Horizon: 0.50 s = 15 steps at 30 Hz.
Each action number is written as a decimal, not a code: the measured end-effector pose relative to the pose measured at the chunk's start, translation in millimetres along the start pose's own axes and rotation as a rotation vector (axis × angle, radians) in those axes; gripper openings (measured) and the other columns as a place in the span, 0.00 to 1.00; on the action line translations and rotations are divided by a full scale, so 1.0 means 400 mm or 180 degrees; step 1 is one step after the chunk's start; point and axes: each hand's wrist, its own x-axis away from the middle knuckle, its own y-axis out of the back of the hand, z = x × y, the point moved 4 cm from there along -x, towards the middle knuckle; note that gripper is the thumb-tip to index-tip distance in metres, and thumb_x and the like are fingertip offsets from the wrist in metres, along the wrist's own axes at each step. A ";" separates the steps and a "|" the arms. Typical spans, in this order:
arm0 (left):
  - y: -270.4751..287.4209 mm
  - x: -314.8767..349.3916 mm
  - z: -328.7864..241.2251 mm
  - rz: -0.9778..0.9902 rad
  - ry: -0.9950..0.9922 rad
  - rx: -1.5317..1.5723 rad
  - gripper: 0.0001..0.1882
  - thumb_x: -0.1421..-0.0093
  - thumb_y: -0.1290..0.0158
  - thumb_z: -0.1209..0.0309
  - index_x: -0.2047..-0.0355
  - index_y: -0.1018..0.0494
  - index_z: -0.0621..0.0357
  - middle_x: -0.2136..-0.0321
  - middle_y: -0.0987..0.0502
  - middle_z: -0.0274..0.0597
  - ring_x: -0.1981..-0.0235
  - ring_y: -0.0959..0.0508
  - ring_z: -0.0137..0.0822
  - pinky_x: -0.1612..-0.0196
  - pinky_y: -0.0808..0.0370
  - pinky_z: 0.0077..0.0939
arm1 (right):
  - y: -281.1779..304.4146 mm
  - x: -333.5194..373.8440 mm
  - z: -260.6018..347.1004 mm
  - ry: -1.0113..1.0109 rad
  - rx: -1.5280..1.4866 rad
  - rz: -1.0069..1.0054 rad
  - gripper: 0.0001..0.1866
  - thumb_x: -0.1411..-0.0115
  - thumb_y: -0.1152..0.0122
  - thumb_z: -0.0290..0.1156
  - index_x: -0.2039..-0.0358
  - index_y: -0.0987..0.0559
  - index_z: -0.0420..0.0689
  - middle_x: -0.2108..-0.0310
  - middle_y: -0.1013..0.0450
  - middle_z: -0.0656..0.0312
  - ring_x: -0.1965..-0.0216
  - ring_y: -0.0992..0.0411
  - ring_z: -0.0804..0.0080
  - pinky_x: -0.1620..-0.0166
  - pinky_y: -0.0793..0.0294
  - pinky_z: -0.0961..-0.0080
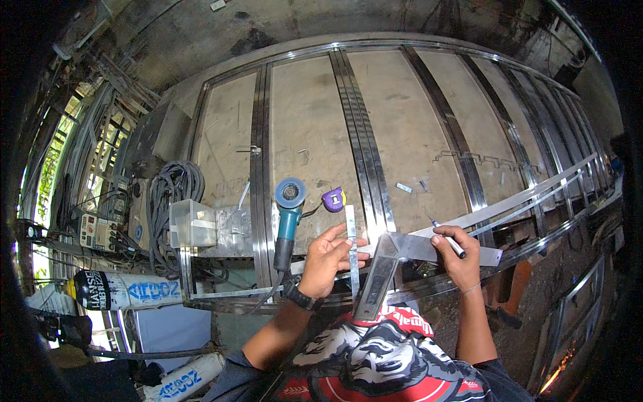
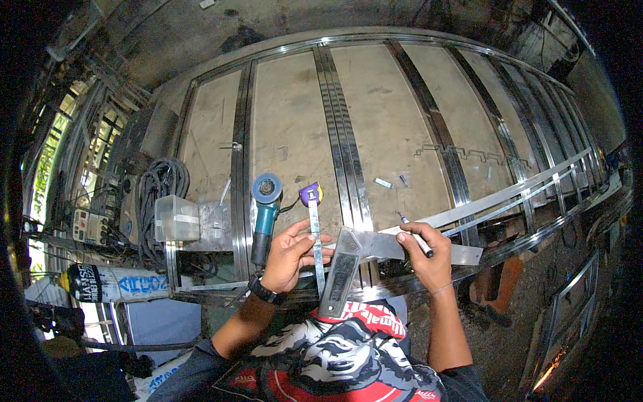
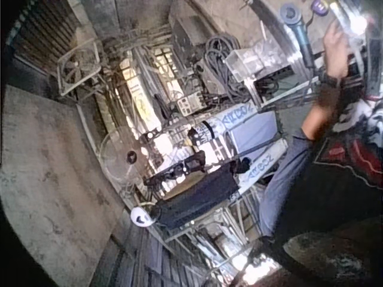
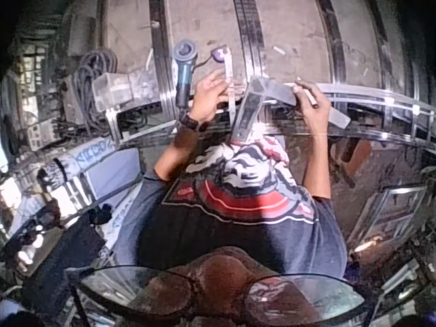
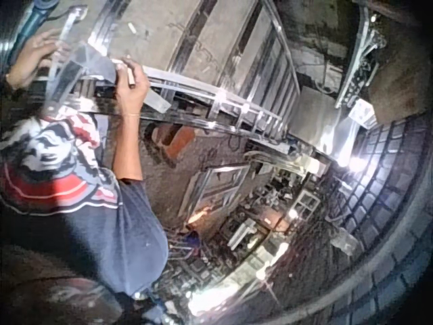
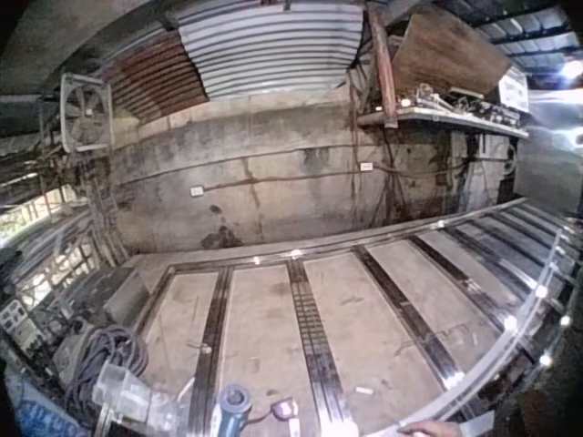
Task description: The person measures and marks metal frame components on a workbench using a tape measure, marker, and square. They align the frame pieces, take measurements, and mark cut lines for fabrication.
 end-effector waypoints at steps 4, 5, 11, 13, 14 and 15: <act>-0.005 0.002 -0.008 0.0038 0.0038 -0.0031 0.26 0.26 0.50 0.71 0.32 0.41 0.65 0.49 0.20 0.62 0.56 0.14 0.51 0.53 0.13 0.42 | 0.012 0.003 -0.015 -0.0156 -0.0044 -0.0052 0.11 0.37 0.28 0.31 0.60 0.15 0.37 0.64 0.16 0.58 0.62 0.21 0.73 0.55 0.24 0.74; -0.006 0.002 -0.011 0.0046 0.0043 -0.0037 0.26 0.26 0.50 0.71 0.32 0.40 0.65 0.49 0.20 0.62 0.55 0.14 0.51 0.53 0.13 0.42 | 0.016 0.003 -0.015 -0.0123 0.0005 -0.0079 0.11 0.37 0.29 0.31 0.60 0.15 0.37 0.65 0.16 0.58 0.62 0.21 0.74 0.55 0.24 0.75; -0.003 -0.002 -0.020 0.0056 0.0127 0.0217 0.25 0.28 0.52 0.75 0.32 0.39 0.66 0.49 0.19 0.60 0.53 0.15 0.48 0.52 0.14 0.40 | 0.027 0.005 -0.010 -0.0231 0.0054 -0.0064 0.12 0.37 0.29 0.33 0.59 0.15 0.37 0.66 0.17 0.58 0.63 0.22 0.76 0.56 0.24 0.75; 0.003 0.000 -0.023 0.0112 0.0101 0.0294 0.26 0.28 0.52 0.76 0.32 0.39 0.66 0.48 0.20 0.61 0.52 0.15 0.50 0.50 0.14 0.43 | 0.025 0.005 -0.011 -0.0256 0.0072 -0.0051 0.12 0.37 0.29 0.33 0.59 0.15 0.37 0.66 0.17 0.58 0.64 0.22 0.76 0.56 0.24 0.75; 0.005 -0.001 -0.025 0.0159 0.0053 0.0297 0.26 0.29 0.52 0.76 0.32 0.39 0.66 0.47 0.21 0.62 0.51 0.16 0.53 0.49 0.15 0.45 | 0.024 0.003 -0.011 -0.0224 0.0101 -0.0055 0.12 0.37 0.29 0.34 0.59 0.15 0.37 0.66 0.17 0.58 0.64 0.22 0.76 0.56 0.24 0.75; 0.006 -0.002 -0.026 0.0209 0.0004 0.0300 0.26 0.30 0.52 0.77 0.32 0.39 0.66 0.46 0.22 0.63 0.49 0.16 0.55 0.48 0.15 0.48 | 0.022 0.003 -0.013 -0.0189 0.0131 -0.0062 0.12 0.37 0.29 0.34 0.59 0.15 0.37 0.66 0.17 0.58 0.64 0.22 0.75 0.56 0.24 0.75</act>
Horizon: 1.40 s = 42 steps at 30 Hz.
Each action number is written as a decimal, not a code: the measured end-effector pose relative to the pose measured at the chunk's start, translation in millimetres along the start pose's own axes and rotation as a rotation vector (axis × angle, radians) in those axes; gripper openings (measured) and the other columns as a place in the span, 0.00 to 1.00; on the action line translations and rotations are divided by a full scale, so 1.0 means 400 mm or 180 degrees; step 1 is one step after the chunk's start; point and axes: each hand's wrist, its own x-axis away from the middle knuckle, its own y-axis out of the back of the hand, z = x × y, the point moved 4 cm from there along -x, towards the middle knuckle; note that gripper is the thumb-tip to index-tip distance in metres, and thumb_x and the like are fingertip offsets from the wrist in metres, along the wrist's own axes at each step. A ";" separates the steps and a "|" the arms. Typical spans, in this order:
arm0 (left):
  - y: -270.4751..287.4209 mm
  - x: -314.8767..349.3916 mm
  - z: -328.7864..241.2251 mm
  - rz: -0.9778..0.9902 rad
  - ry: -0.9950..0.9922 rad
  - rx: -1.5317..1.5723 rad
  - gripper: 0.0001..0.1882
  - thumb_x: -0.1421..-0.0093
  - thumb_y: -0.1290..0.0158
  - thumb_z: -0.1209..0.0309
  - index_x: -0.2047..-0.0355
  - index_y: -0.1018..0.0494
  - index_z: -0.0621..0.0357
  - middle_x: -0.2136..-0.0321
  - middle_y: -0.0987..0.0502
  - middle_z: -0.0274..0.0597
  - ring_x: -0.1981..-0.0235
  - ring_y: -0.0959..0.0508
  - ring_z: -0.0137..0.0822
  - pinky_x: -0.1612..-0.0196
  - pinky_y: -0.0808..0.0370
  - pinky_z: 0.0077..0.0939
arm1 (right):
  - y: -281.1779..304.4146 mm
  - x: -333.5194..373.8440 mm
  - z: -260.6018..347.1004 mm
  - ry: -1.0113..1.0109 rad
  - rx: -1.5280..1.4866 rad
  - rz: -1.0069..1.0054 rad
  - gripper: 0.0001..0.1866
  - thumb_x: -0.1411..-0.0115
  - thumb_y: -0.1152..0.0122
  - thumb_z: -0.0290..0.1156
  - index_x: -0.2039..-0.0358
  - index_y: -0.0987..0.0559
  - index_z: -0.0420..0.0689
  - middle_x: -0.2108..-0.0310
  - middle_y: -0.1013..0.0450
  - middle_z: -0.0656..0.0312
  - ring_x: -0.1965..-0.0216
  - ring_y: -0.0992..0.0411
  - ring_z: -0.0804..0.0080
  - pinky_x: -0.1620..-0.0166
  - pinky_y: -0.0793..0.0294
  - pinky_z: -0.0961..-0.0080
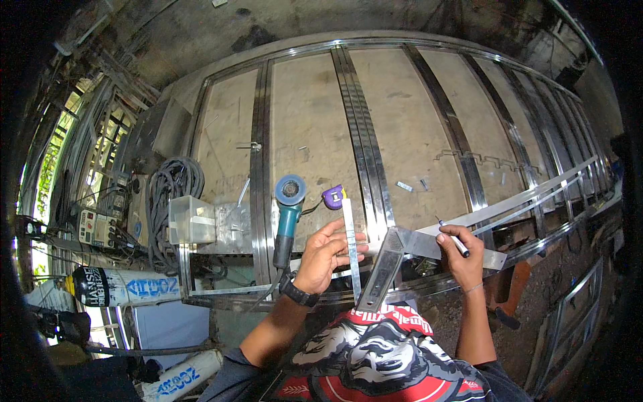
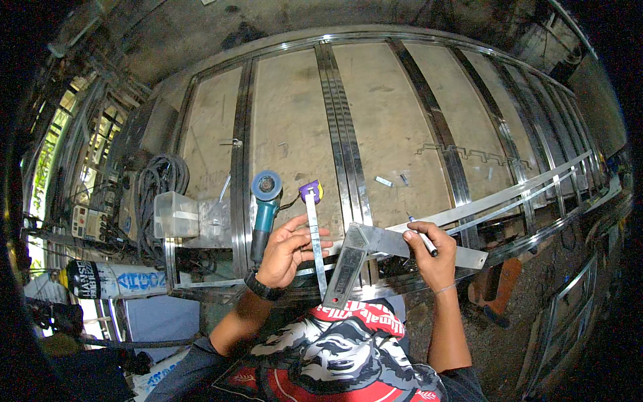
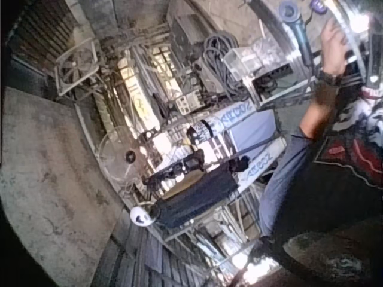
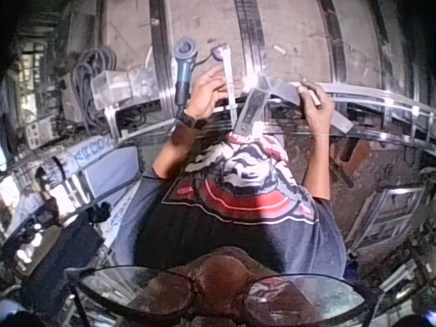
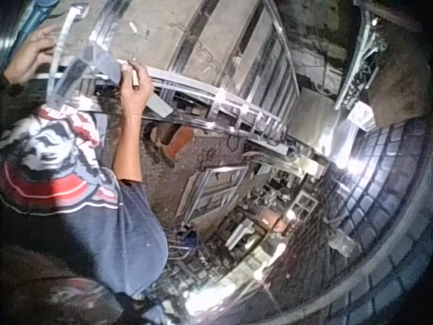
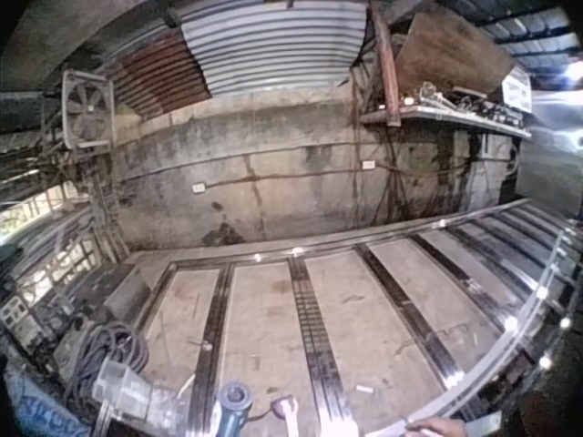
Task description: The person measures and marks metal frame components on a workbench using a tape measure, marker, and square. They align the frame pieces, take measurements, and mark cut lines for fabrication.
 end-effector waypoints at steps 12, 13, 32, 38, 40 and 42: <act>0.006 -0.005 0.014 -0.0098 -0.0148 -0.0113 0.22 0.31 0.48 0.82 0.37 0.34 0.67 0.46 0.21 0.59 0.48 0.16 0.50 0.46 0.15 0.40 | 0.005 -0.001 -0.020 -0.0047 0.0120 0.0030 0.13 0.37 0.28 0.35 0.59 0.15 0.38 0.66 0.17 0.56 0.64 0.21 0.72 0.57 0.24 0.73; 0.006 -0.006 0.015 -0.0114 -0.0151 -0.0118 0.22 0.31 0.48 0.82 0.37 0.34 0.67 0.47 0.21 0.59 0.49 0.16 0.50 0.47 0.15 0.40 | 0.006 -0.001 -0.017 0.0053 0.0072 0.0014 0.13 0.37 0.28 0.35 0.59 0.15 0.38 0.66 0.17 0.56 0.64 0.21 0.72 0.57 0.24 0.73; 0.007 -0.018 0.015 -0.0279 -0.0182 -0.0193 0.23 0.30 0.47 0.79 0.36 0.37 0.69 0.48 0.21 0.60 0.51 0.15 0.49 0.48 0.15 0.39 | 0.001 0.010 -0.029 0.0279 0.0344 -0.0169 0.11 0.39 0.28 0.34 0.61 0.14 0.40 0.64 0.16 0.54 0.64 0.18 0.61 0.56 0.22 0.68; 0.039 -0.021 0.018 -0.0491 -0.0294 -0.0199 0.18 0.29 0.48 0.78 0.41 0.34 0.68 0.50 0.20 0.59 0.51 0.15 0.49 0.48 0.15 0.41 | -0.001 0.004 -0.056 0.0392 0.0508 -0.0204 0.11 0.40 0.28 0.34 0.60 0.14 0.41 0.65 0.16 0.54 0.65 0.18 0.61 0.57 0.22 0.68; 0.053 -0.023 0.013 -0.0649 -0.0445 -0.0127 0.16 0.29 0.48 0.77 0.43 0.34 0.67 0.53 0.20 0.57 0.52 0.15 0.50 0.48 0.15 0.42 | 0.008 -0.001 -0.065 0.0339 0.0462 -0.0271 0.11 0.39 0.28 0.34 0.60 0.14 0.41 0.66 0.16 0.54 0.66 0.19 0.64 0.58 0.22 0.69; 0.066 -0.025 0.007 -0.0829 -0.0623 0.0019 0.14 0.29 0.48 0.77 0.45 0.33 0.67 0.55 0.20 0.56 0.53 0.15 0.51 0.48 0.15 0.45 | 0.019 -0.005 -0.075 0.0209 0.0411 -0.0347 0.12 0.38 0.28 0.35 0.60 0.14 0.41 0.67 0.16 0.54 0.67 0.19 0.67 0.59 0.23 0.71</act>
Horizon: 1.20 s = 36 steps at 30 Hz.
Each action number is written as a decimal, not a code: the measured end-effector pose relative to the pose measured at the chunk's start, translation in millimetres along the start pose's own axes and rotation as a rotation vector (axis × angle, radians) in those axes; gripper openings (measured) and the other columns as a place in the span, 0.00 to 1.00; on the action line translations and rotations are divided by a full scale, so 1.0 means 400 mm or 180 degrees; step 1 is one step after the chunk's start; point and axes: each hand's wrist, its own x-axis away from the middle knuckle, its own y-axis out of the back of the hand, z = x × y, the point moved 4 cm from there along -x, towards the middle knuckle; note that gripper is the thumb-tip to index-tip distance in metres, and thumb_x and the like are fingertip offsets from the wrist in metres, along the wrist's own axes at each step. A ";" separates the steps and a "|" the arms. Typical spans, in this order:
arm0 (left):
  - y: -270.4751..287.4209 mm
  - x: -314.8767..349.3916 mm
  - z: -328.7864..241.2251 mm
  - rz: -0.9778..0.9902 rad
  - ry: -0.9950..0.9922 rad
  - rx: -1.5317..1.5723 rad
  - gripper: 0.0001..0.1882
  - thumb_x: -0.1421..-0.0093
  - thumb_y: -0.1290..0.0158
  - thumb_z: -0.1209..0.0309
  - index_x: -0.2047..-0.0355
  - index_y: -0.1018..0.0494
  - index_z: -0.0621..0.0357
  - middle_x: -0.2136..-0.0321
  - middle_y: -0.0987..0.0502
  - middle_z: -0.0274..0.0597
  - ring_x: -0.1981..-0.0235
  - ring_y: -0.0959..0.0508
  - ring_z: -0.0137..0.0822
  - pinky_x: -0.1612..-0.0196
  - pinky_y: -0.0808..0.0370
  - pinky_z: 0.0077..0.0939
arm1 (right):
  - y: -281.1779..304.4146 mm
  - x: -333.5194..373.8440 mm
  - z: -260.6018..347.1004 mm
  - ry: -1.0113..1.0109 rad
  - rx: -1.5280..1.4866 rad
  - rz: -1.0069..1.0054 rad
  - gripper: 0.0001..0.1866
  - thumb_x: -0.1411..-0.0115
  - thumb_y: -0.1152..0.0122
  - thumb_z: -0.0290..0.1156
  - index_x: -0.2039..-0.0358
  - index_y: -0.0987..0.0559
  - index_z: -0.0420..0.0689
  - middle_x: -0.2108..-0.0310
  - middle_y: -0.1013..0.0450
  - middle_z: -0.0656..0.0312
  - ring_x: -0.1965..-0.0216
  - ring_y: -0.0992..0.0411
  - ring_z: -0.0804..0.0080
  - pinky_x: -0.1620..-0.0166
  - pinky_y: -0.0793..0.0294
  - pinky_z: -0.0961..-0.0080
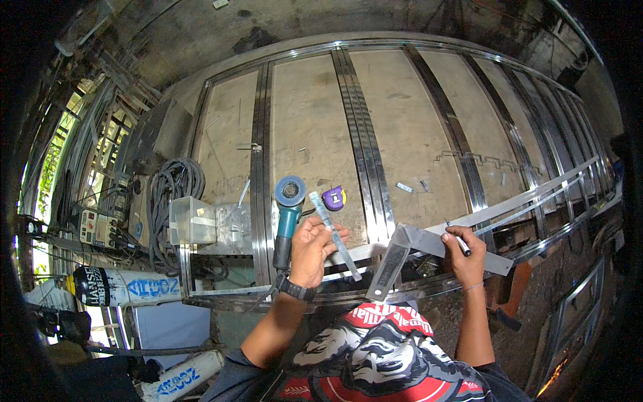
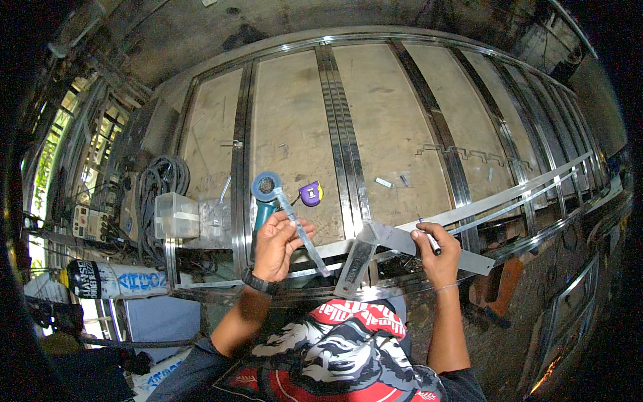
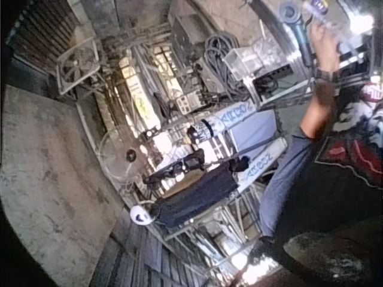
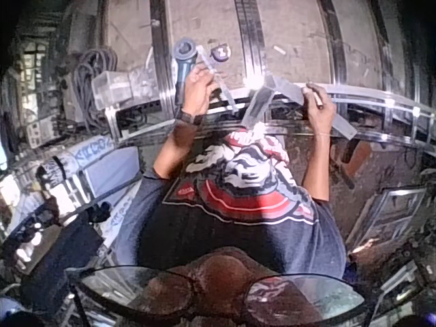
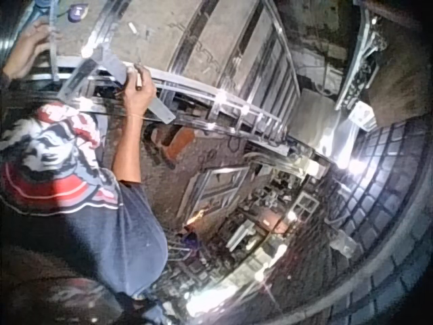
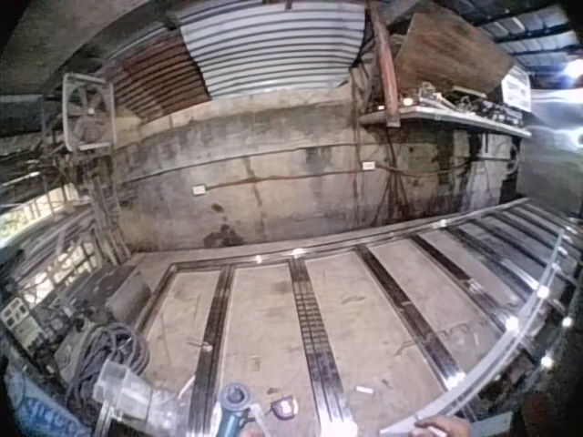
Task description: The person measures and marks metal frame components on a workbench using a tape measure, marker, and square. They align the frame pieces, take measurements, and mark cut lines for fabrication.
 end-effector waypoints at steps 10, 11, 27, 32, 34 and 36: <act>0.077 -0.009 0.043 -0.0954 0.0179 0.0637 0.09 0.24 0.54 0.68 0.50 0.37 0.58 0.43 0.25 0.62 0.44 0.22 0.52 0.38 0.25 0.58 | 0.000 0.001 -0.038 -0.0074 0.0168 -0.0029 0.13 0.37 0.28 0.38 0.60 0.14 0.41 0.67 0.16 0.54 0.67 0.19 0.64 0.59 0.22 0.70; 0.082 -0.008 0.052 -0.0927 0.0188 0.0717 0.09 0.24 0.53 0.68 0.50 0.37 0.58 0.43 0.25 0.62 0.44 0.22 0.51 0.38 0.25 0.58 | -0.004 0.002 -0.041 -0.0043 0.0226 -0.0045 0.13 0.37 0.28 0.38 0.60 0.14 0.42 0.66 0.16 0.53 0.66 0.18 0.62 0.58 0.22 0.69; 0.203 -0.040 0.205 -0.1386 0.0217 0.0563 0.11 0.29 0.46 0.73 0.49 0.32 0.63 0.55 0.22 0.53 0.51 0.18 0.50 0.45 0.19 0.48 | -0.069 -0.078 -0.123 -0.0033 0.0733 0.0021 0.14 0.38 0.30 0.42 0.59 0.14 0.44 0.66 0.18 0.48 0.63 0.18 0.47 0.58 0.22 0.60; 0.211 -0.135 0.315 -0.1139 0.0701 0.0883 0.12 0.25 0.54 0.73 0.47 0.35 0.69 0.50 0.24 0.62 0.44 0.21 0.55 0.38 0.23 0.51 | -0.072 -0.234 -0.193 0.0118 0.0897 -0.0122 0.15 0.38 0.30 0.43 0.60 0.14 0.44 0.64 0.17 0.47 0.61 0.18 0.46 0.58 0.21 0.59; 0.218 -0.179 0.348 -0.1165 0.0804 0.0897 0.13 0.24 0.55 0.73 0.46 0.37 0.71 0.47 0.26 0.65 0.42 0.23 0.57 0.36 0.24 0.52 | -0.070 -0.305 -0.225 0.0158 0.1069 -0.0100 0.14 0.38 0.30 0.43 0.60 0.14 0.45 0.64 0.17 0.47 0.61 0.18 0.46 0.58 0.21 0.58; 0.230 -0.209 0.379 -0.1122 0.0869 0.0959 0.14 0.25 0.55 0.74 0.45 0.38 0.73 0.46 0.27 0.69 0.42 0.23 0.60 0.36 0.24 0.53 | -0.077 -0.388 -0.254 0.0259 0.1209 -0.0072 0.13 0.38 0.30 0.42 0.60 0.14 0.46 0.64 0.17 0.48 0.61 0.18 0.46 0.59 0.21 0.57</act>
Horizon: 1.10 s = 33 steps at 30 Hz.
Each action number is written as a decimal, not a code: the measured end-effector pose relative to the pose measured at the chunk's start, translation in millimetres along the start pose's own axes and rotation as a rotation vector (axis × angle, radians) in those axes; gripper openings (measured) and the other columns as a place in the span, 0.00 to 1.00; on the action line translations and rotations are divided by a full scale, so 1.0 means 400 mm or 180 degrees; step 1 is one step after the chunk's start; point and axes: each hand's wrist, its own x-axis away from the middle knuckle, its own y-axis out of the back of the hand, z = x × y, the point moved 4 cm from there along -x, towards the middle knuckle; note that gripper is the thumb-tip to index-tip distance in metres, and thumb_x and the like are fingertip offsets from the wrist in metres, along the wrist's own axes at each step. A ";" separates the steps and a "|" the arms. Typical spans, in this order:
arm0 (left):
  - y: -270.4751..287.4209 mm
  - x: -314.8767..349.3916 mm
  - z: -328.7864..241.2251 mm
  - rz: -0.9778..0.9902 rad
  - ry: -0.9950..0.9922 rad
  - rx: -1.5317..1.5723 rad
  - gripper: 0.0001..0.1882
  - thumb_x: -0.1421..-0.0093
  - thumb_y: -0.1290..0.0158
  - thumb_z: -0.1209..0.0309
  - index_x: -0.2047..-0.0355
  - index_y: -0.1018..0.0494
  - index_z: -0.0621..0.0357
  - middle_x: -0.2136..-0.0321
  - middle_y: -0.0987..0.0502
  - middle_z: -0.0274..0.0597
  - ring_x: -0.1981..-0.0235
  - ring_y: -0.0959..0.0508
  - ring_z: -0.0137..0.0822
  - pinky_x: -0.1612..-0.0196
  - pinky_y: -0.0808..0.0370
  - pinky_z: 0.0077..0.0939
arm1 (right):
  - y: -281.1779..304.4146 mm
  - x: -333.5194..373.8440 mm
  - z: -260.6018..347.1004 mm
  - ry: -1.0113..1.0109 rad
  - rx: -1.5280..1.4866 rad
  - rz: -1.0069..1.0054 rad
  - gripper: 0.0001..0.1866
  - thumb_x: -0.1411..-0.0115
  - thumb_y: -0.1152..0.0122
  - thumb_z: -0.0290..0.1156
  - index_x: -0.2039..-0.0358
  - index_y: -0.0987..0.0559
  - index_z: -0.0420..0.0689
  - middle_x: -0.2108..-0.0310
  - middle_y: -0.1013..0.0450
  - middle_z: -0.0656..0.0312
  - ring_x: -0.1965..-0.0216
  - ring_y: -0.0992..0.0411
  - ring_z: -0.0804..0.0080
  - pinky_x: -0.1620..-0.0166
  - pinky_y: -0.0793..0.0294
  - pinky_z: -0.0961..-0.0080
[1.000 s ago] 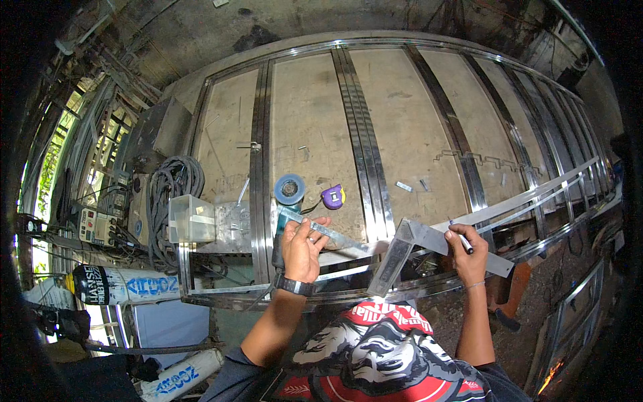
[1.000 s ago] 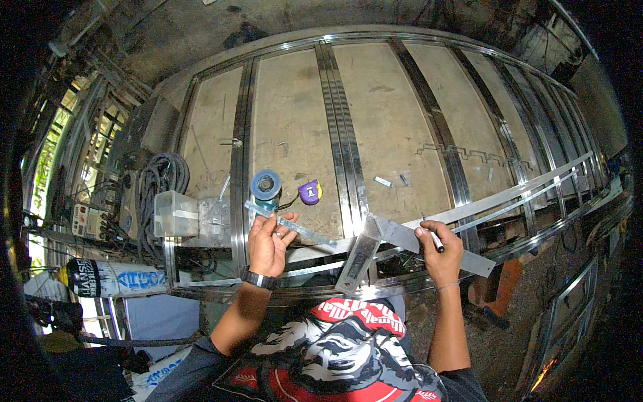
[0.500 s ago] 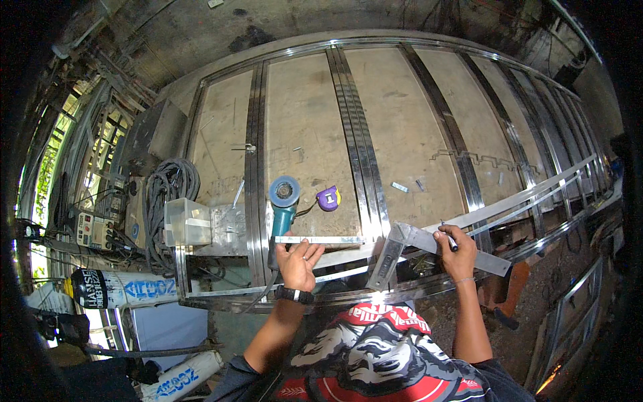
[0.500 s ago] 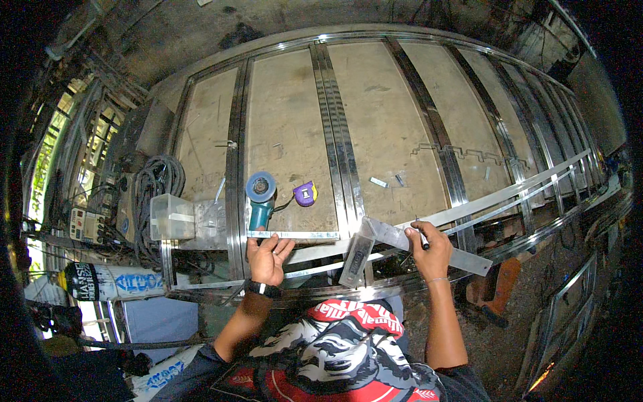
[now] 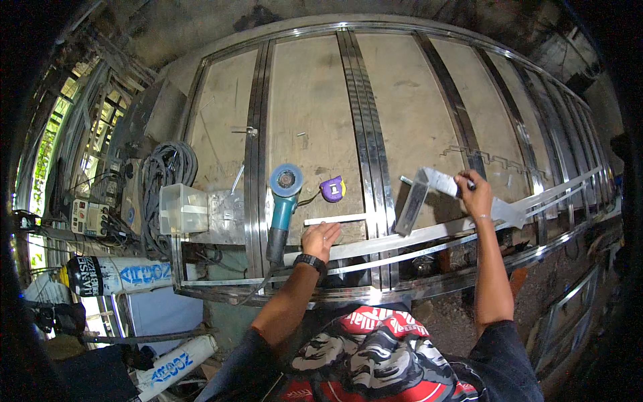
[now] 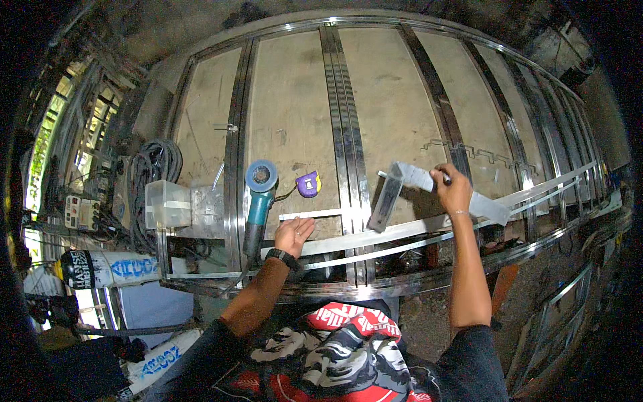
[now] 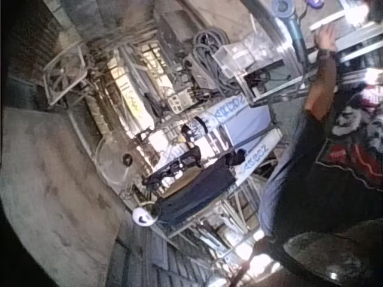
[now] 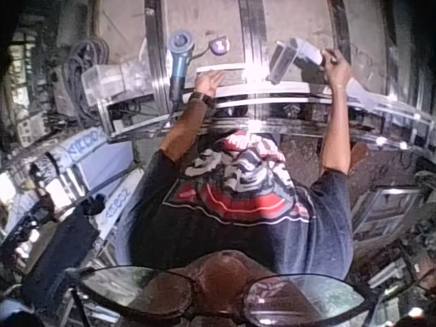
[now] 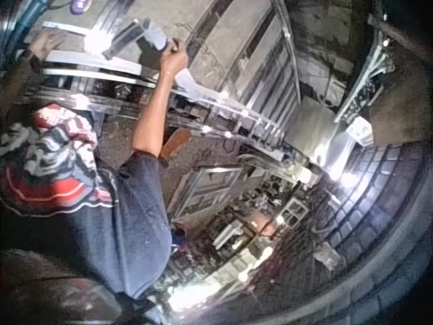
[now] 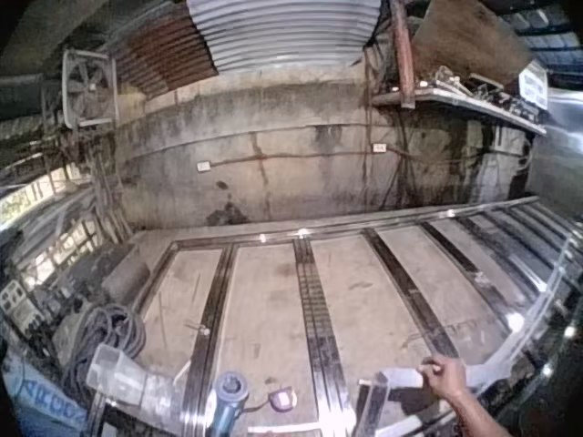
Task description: The person measures and marks metal frame components on a workbench using a tape measure, marker, and square. They align the frame pieces, take measurements, and mark cut lines for fabrication.
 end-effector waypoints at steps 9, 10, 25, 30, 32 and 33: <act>0.142 -0.127 0.088 0.0234 0.0201 -0.0387 0.17 0.30 0.45 0.72 0.45 0.33 0.66 0.52 0.20 0.61 0.52 0.17 0.54 0.47 0.16 0.42 | -0.090 -0.261 -0.130 -0.0354 0.0397 -0.0260 0.16 0.38 0.31 0.47 0.60 0.14 0.48 0.63 0.17 0.46 0.59 0.19 0.43 0.56 0.21 0.53; 0.147 -0.126 0.094 0.0170 0.0164 -0.0112 0.16 0.30 0.46 0.72 0.46 0.33 0.66 0.53 0.20 0.59 0.52 0.17 0.53 0.47 0.16 0.43 | -0.110 -0.291 -0.136 -0.0517 0.0433 -0.0256 0.16 0.38 0.31 0.48 0.60 0.13 0.49 0.63 0.17 0.46 0.58 0.19 0.42 0.55 0.21 0.52; -0.078 -0.077 0.131 -0.0167 0.0629 -0.0705 0.10 0.29 0.46 0.70 0.52 0.26 0.63 0.59 0.18 0.49 0.57 0.16 0.45 0.51 0.14 0.43 | -0.331 -0.408 -0.278 -0.0208 0.0315 -0.0368 0.16 0.37 0.34 0.35 0.48 0.18 0.51 0.51 0.19 0.49 0.51 0.22 0.42 0.48 0.23 0.50; -0.047 -0.082 0.141 -0.0117 0.0800 -0.0316 0.09 0.29 0.43 0.69 0.55 0.27 0.62 0.63 0.18 0.47 0.62 0.15 0.43 0.55 0.13 0.42 | -0.332 -0.396 -0.286 -0.0077 0.0723 -0.0115 0.20 0.39 0.35 0.29 0.45 0.18 0.52 0.51 0.19 0.53 0.50 0.24 0.47 0.46 0.25 0.54; -0.047 -0.084 0.136 -0.0153 0.0800 -0.0373 0.08 0.30 0.43 0.71 0.56 0.26 0.61 0.64 0.17 0.45 0.61 0.15 0.42 0.53 0.14 0.44 | -0.312 -0.381 -0.267 0.0046 0.0897 -0.0185 0.19 0.37 0.36 0.30 0.45 0.19 0.51 0.51 0.19 0.55 0.49 0.25 0.48 0.46 0.26 0.52; -0.052 -0.080 0.130 -0.0030 0.0706 -0.0340 0.08 0.30 0.42 0.69 0.57 0.26 0.59 0.65 0.17 0.44 0.63 0.15 0.41 0.55 0.14 0.42 | -0.295 -0.366 -0.250 0.0136 0.0785 -0.0383 0.19 0.36 0.37 0.31 0.45 0.19 0.50 0.50 0.20 0.53 0.49 0.25 0.47 0.46 0.27 0.52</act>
